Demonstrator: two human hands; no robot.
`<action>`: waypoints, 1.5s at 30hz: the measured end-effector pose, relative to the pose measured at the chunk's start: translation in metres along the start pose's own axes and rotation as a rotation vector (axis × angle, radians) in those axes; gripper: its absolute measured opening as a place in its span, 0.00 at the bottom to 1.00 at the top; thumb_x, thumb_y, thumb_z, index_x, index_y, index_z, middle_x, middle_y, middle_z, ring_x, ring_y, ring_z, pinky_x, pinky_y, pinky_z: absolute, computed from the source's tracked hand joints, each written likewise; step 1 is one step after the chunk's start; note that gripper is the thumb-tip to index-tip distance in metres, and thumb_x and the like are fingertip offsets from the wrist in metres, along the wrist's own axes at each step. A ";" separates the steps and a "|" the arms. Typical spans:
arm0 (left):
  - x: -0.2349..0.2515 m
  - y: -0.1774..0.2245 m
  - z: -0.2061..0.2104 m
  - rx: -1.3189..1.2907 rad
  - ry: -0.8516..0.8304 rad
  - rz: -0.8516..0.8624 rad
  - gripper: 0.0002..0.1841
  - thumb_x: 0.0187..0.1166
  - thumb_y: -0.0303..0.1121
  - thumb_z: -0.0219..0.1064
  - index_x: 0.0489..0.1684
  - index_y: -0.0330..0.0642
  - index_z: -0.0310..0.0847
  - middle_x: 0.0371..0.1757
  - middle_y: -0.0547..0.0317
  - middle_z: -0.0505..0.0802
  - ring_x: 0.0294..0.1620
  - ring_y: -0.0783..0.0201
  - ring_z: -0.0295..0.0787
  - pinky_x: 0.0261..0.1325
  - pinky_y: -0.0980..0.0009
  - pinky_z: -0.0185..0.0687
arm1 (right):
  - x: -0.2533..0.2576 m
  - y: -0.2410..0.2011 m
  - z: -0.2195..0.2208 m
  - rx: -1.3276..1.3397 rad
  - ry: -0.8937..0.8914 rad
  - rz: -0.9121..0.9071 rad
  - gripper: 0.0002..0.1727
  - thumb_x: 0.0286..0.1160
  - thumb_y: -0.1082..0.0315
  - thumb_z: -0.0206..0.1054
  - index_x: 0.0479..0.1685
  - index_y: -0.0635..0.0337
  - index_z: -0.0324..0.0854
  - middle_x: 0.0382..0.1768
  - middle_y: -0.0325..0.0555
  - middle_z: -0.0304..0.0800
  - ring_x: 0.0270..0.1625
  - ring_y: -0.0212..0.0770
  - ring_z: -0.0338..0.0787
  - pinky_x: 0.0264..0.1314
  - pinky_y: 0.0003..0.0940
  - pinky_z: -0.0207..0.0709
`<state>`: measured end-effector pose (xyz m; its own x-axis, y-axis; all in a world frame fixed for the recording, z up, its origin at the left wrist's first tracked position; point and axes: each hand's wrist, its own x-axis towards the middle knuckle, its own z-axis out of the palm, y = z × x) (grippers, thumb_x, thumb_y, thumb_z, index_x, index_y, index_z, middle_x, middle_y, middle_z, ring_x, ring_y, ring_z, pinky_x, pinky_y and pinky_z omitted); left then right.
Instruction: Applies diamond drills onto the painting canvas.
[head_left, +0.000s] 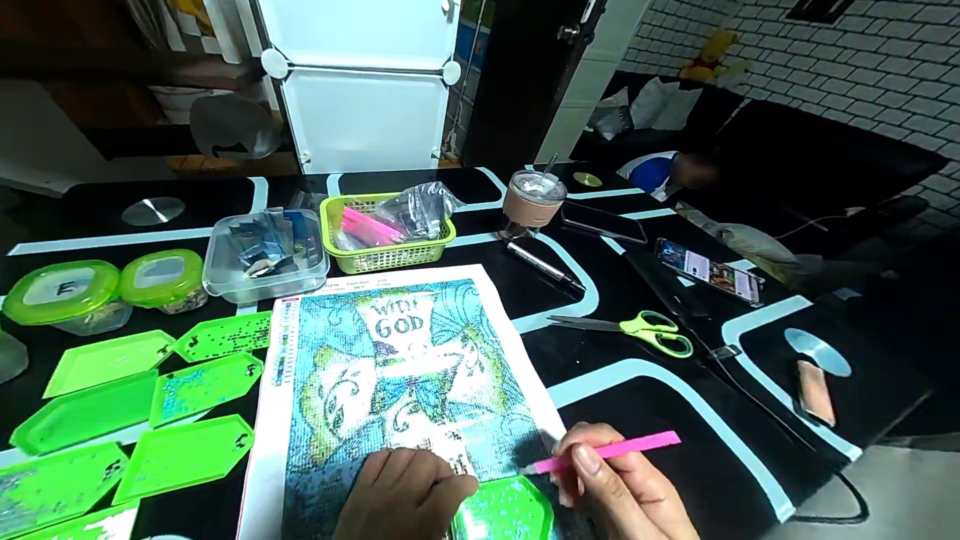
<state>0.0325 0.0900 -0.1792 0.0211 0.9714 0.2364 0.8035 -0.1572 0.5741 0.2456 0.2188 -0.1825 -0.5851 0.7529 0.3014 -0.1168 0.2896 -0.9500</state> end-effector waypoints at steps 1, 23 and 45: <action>0.000 0.001 0.001 0.014 0.007 0.006 0.24 0.70 0.54 0.76 0.57 0.47 0.92 0.48 0.50 0.95 0.51 0.46 0.90 0.57 0.47 0.78 | -0.001 0.001 0.001 -0.078 -0.035 -0.041 0.13 0.94 0.59 0.54 0.50 0.49 0.84 0.40 0.27 0.90 0.38 0.18 0.87 0.41 0.17 0.83; 0.000 0.001 0.005 0.055 0.015 -0.009 0.24 0.67 0.55 0.77 0.57 0.51 0.92 0.48 0.54 0.94 0.51 0.50 0.88 0.56 0.51 0.77 | -0.016 0.005 0.007 -0.299 -0.112 -0.109 0.17 0.95 0.57 0.51 0.42 0.60 0.78 0.30 0.39 0.86 0.33 0.19 0.85 0.38 0.15 0.78; 0.000 0.001 0.003 0.057 0.005 -0.004 0.24 0.68 0.55 0.76 0.58 0.51 0.92 0.48 0.53 0.93 0.51 0.50 0.88 0.54 0.52 0.77 | 0.012 0.001 -0.002 -0.107 0.020 -0.030 0.15 0.94 0.57 0.54 0.42 0.51 0.82 0.30 0.27 0.87 0.28 0.18 0.84 0.29 0.14 0.79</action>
<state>0.0350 0.0903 -0.1816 0.0146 0.9711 0.2382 0.8361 -0.1425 0.5297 0.2401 0.2294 -0.1792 -0.5661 0.7543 0.3325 -0.0471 0.3731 -0.9266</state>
